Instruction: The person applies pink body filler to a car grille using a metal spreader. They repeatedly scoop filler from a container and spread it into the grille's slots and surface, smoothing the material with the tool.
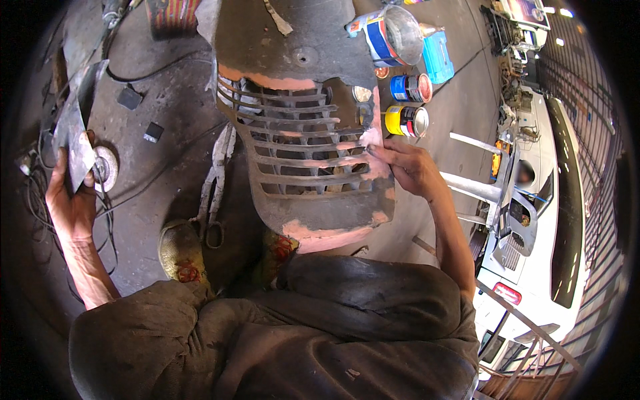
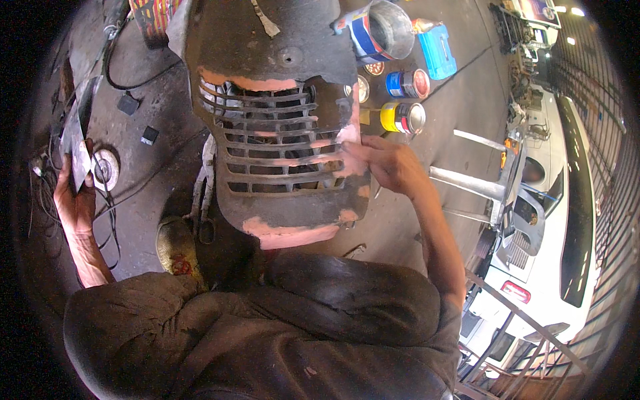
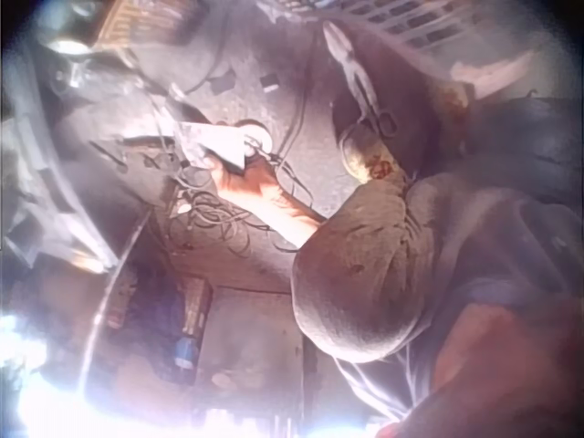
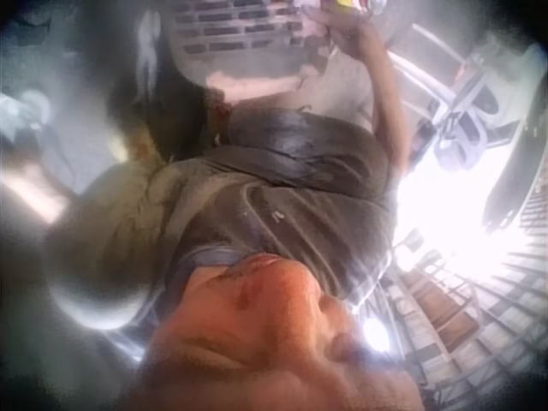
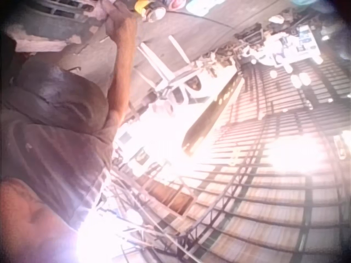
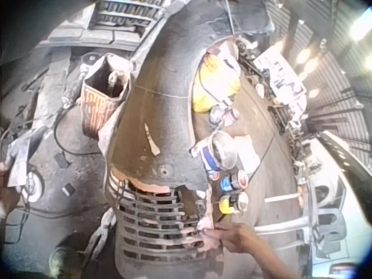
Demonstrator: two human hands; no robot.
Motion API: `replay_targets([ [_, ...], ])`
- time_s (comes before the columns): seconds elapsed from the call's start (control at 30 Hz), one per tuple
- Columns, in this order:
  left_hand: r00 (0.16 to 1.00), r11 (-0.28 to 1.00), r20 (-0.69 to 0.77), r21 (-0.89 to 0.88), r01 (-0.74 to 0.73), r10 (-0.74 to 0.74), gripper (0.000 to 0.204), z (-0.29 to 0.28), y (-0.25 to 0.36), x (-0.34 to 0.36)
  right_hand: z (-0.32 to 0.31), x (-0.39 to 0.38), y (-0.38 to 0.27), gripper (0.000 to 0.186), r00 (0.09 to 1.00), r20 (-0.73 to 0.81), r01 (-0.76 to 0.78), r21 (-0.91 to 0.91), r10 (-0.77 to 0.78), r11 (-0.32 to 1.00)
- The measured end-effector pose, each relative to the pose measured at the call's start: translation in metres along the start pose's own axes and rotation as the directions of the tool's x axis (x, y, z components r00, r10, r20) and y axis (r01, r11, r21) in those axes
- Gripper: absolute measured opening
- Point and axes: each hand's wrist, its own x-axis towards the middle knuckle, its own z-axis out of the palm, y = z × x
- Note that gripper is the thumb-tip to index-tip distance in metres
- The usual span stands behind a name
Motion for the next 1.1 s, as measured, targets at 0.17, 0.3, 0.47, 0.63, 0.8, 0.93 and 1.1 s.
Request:
replay_targets([
  [0.17,0.999,0.999,0.043,0.027,-0.023,0.022,0.044,0.003,-0.001,-0.002,0.000,0.019,0.026,0.054,1.000,-0.017,0.002,-0.120,-0.005,0.993],
  [0.3,1.000,1.000,0.019,0.008,0.001,-0.001,0.044,0.000,-0.002,0.000,0.001,0.020,0.035,0.056,1.000,0.002,-0.010,-0.045,0.010,0.999],
  [0.47,0.997,0.998,-0.062,0.048,-0.039,0.042,0.044,-0.005,-0.002,-0.001,0.002,0.005,0.016,0.053,0.998,0.004,0.057,-0.002,-0.057,0.998],
  [0.63,0.998,1.000,0.053,0.011,0.015,-0.016,0.044,-0.004,-0.001,0.004,-0.001,0.003,0.002,0.051,0.998,0.035,-0.060,0.027,0.059,0.998],
  [0.8,0.997,0.989,-0.003,0.127,-0.078,0.079,0.043,0.001,-0.005,-0.002,0.001,0.012,0.021,0.055,0.998,-0.045,-0.038,0.031,0.039,0.999],
  [0.93,0.997,0.988,-0.007,0.134,-0.080,0.082,0.042,0.000,-0.006,-0.002,-0.003,0.004,0.018,0.055,0.998,0.032,-0.058,0.102,0.055,0.993],
  [1.1,0.997,1.000,0.070,0.028,0.012,-0.014,0.042,-0.002,-0.002,0.000,0.000,-0.019,0.021,0.055,0.998,0.020,-0.063,0.283,0.060,0.957],
])
